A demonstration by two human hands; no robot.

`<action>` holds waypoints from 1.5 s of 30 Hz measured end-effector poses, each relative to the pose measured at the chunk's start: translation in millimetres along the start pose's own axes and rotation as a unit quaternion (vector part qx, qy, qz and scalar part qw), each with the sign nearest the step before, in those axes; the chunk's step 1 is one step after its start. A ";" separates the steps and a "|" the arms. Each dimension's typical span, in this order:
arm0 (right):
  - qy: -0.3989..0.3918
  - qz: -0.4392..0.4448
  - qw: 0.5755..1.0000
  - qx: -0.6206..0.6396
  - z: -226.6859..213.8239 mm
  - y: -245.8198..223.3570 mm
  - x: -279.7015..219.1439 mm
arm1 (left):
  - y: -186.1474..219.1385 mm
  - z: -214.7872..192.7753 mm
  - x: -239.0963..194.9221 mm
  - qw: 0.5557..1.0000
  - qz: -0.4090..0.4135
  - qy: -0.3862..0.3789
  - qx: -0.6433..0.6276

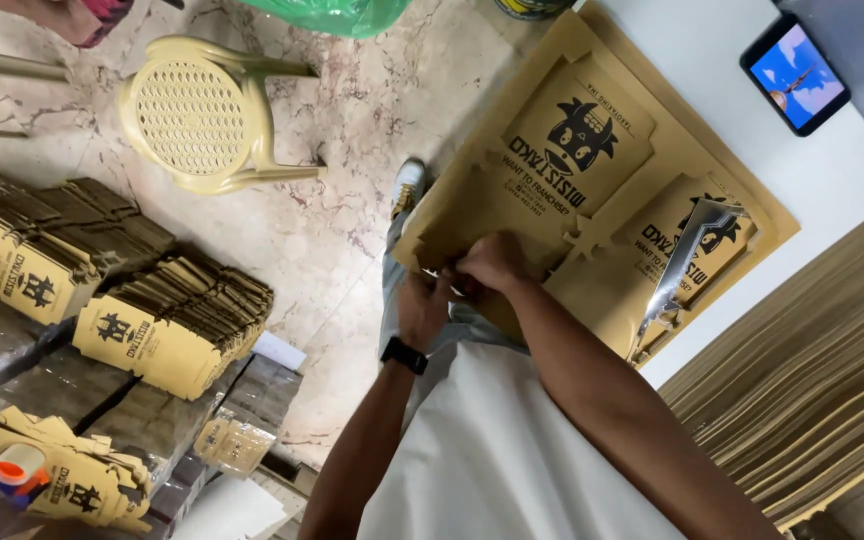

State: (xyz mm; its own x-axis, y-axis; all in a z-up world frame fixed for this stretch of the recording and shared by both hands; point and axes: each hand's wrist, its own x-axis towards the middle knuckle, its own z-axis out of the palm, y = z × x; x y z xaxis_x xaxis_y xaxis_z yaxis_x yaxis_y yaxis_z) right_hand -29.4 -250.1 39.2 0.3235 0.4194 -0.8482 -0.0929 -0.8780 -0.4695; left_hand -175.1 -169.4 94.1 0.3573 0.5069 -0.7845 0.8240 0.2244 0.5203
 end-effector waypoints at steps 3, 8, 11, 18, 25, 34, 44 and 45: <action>0.008 0.000 1.000 0.022 -2.5 -9.7 -8.3 | -12.7 -5.6 7.3 0.996 0.040 -0.004 -0.082; -0.008 -0.004 1.000 0.025 -14.1 -36.9 -35.3 | -3.7 -33.7 34.2 0.997 -0.001 -0.055 -0.049; -0.046 0.033 0.995 0.086 -1.4 -32.0 -22.7 | -14.2 -46.3 55.8 0.994 -0.016 -0.031 0.107; -0.038 0.031 0.997 0.066 38.0 -36.6 18.5 | -5.0 -56.2 69.5 0.992 -0.019 -0.037 0.123; 0.010 0.036 0.996 0.080 47.2 -23.4 20.6 | -2.6 -42.4 64.6 0.987 -0.027 -0.012 0.157; 0.139 0.023 0.989 -0.049 59.5 18.7 59.8 | 4.3 -20.7 70.0 0.916 0.004 -0.033 0.400; 0.095 -0.033 0.994 0.042 27.2 -39.3 7.1 | 8.7 -69.7 71.9 0.979 0.034 -0.053 0.195; 0.097 -0.032 0.993 0.056 24.0 -42.3 2.6 | 16.9 -74.9 79.7 0.980 0.085 -0.065 0.167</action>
State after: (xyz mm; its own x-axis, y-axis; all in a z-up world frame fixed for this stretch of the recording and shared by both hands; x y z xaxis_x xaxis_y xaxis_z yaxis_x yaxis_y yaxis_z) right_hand -47.2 -206.3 51.0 0.5059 0.4117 -0.7580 -0.1670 -0.8154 -0.5543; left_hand -165.6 -62.9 65.6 0.5378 0.3976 -0.7434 0.8374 -0.1504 0.5254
